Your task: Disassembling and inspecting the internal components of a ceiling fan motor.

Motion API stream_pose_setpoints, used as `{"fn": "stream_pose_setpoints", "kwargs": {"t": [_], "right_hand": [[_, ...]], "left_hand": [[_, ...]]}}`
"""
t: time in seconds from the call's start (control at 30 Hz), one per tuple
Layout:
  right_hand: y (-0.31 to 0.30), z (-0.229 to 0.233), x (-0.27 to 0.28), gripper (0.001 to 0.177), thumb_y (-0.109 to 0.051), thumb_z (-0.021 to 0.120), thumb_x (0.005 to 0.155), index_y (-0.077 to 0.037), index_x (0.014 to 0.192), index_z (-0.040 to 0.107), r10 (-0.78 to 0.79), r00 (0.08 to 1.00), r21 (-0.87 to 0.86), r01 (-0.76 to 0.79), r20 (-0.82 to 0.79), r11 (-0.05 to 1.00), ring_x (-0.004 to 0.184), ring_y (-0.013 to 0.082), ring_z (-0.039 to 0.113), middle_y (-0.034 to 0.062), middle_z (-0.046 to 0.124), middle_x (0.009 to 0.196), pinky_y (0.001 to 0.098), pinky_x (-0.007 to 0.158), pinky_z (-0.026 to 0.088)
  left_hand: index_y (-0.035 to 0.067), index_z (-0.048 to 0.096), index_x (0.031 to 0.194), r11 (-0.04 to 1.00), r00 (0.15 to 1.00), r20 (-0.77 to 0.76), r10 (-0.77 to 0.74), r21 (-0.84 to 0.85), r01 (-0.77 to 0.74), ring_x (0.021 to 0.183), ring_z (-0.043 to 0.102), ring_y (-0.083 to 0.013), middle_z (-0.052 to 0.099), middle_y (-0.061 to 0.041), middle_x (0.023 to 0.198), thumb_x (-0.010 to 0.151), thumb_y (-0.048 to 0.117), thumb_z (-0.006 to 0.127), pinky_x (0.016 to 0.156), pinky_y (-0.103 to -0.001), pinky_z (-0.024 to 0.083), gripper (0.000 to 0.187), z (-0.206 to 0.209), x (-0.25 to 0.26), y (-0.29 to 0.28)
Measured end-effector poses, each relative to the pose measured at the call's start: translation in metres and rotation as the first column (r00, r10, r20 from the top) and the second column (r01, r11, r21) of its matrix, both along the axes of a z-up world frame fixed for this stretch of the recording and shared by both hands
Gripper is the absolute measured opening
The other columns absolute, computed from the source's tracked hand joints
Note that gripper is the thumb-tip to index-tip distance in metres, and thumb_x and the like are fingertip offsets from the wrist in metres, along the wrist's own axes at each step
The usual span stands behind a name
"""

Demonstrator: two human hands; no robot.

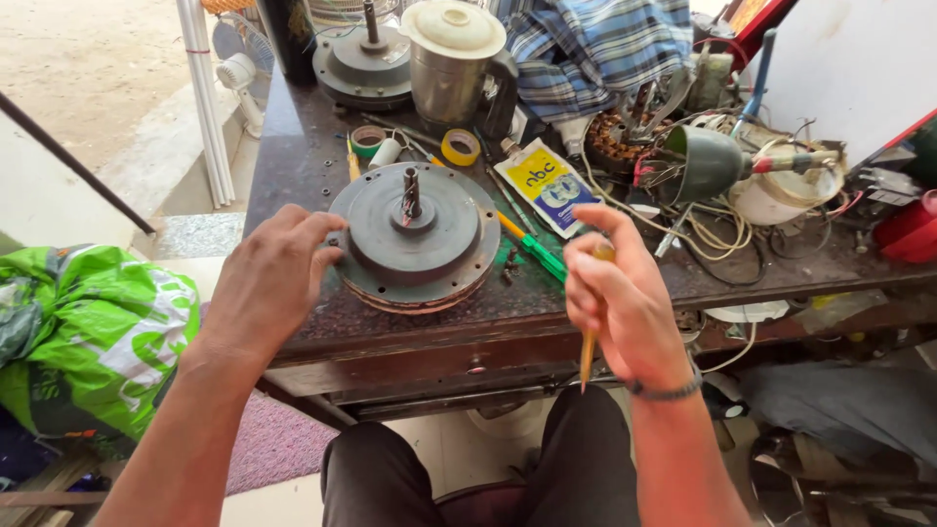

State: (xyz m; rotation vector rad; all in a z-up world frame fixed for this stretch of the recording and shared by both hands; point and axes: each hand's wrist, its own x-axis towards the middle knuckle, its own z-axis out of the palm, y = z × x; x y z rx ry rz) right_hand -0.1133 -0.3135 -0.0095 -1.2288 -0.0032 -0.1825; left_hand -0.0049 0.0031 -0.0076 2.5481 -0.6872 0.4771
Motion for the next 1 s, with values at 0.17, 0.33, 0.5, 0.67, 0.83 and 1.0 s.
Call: {"fn": "stream_pose_setpoints", "kwargs": {"t": [0.17,0.33,0.5,0.67,0.83,1.0], "right_hand": [[-0.010,-0.037,-0.025,0.040,-0.009,0.054,0.098,-0.006,0.137,0.047,-0.003,0.999,0.177,0.012,-0.047,0.984,0.059,0.0058,0.040,0.0028,0.051,0.089,0.0206,0.047,0.034],[-0.030,-0.052,-0.029,0.034,-0.013,0.054,0.101,-0.008,0.134,0.050,-0.017,0.998,0.370,0.038,-0.061,0.928,0.060,0.0067,0.041,0.0017,0.051,0.087,0.0201,0.047,0.033],[-0.029,-0.045,-0.019,0.033,-0.010,0.054,0.098,-0.008,0.131,0.054,-0.095,0.994,0.271,0.105,-0.051,0.957,0.057,0.0059,0.040,0.0016,0.054,0.085,0.0200,0.046,0.034],[-0.106,-0.025,0.003,0.018,-0.015,0.063,0.100,-0.006,0.115,0.069,-0.539,0.820,-0.642,0.522,0.195,0.562,0.067,0.0138,0.057,0.0096,0.066,0.087,0.0285,0.060,0.045],[-0.199,-0.045,0.041,0.029,-0.026,0.068,0.093,-0.019,0.119,0.080,-0.582,0.796,-0.983,0.177,0.167,-0.040,0.086,0.0331,0.072,0.0213,0.075,0.094,0.0430,0.083,0.056],[-0.209,-0.055,0.051,0.041,-0.030,0.063,0.089,-0.027,0.129,0.076,-0.541,0.834,-0.994,0.100,0.108,-0.045,0.097,0.0417,0.070,0.0250,0.073,0.103,0.0477,0.093,0.055]], "left_hand": [[0.008,0.072,0.101,0.998,1.000,-0.001,0.022,0.060,-0.022,0.097,0.068,-0.0328,0.069,-0.011,0.099,0.094,0.019,0.069,0.085,-0.046,0.053,0.014,0.002,0.005,-0.002],[0.002,0.069,0.106,0.999,0.998,0.065,0.017,0.040,-0.019,0.092,0.065,-0.0375,0.065,-0.017,0.098,0.088,0.024,0.074,0.078,-0.047,0.052,0.029,-0.001,0.004,-0.002],[0.004,0.065,0.093,0.999,0.998,0.064,-0.009,0.043,0.006,0.093,0.066,-0.0351,0.066,-0.013,0.092,0.095,0.021,0.070,0.080,-0.048,0.051,0.017,-0.006,0.007,-0.003],[0.004,0.065,0.094,1.000,0.999,0.046,-0.007,-0.001,0.007,0.091,0.066,-0.0358,0.066,-0.014,0.092,0.095,0.022,0.071,0.080,-0.048,0.051,0.019,-0.010,0.008,-0.004],[0.004,0.066,0.095,1.000,0.999,0.033,0.015,-0.018,-0.015,0.089,0.066,-0.0366,0.066,-0.014,0.092,0.095,0.022,0.071,0.079,-0.048,0.051,0.019,-0.008,0.008,-0.005],[0.003,0.067,0.095,0.999,0.999,0.002,0.044,-0.005,-0.044,0.089,0.067,-0.0363,0.067,-0.014,0.093,0.095,0.024,0.071,0.078,-0.048,0.052,0.021,-0.008,0.007,-0.005]]}}
